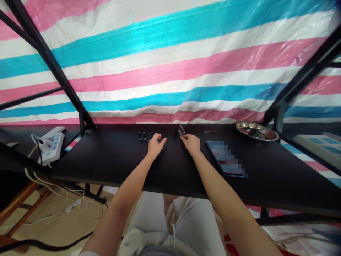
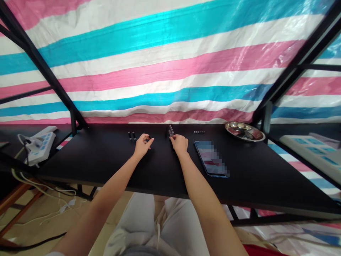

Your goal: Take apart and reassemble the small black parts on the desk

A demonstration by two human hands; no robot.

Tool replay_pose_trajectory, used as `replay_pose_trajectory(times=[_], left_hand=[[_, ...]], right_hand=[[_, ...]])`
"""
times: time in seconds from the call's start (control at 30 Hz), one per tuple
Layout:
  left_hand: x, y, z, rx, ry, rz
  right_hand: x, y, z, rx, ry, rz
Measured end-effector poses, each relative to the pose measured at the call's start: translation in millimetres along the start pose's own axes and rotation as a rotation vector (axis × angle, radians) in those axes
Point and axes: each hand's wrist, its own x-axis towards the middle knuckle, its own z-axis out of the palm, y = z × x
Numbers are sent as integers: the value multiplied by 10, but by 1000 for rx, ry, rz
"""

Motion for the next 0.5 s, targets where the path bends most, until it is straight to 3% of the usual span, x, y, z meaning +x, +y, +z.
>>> replay_pose_trajectory(times=[0.3,0.5], left_hand=[[-18,26,74,257,-50,110],[136,76,269,337,-129,137]], right_hand=[[-16,-6,-39,-7,-69,11],[-77,18,-87,-61,-57,-17]])
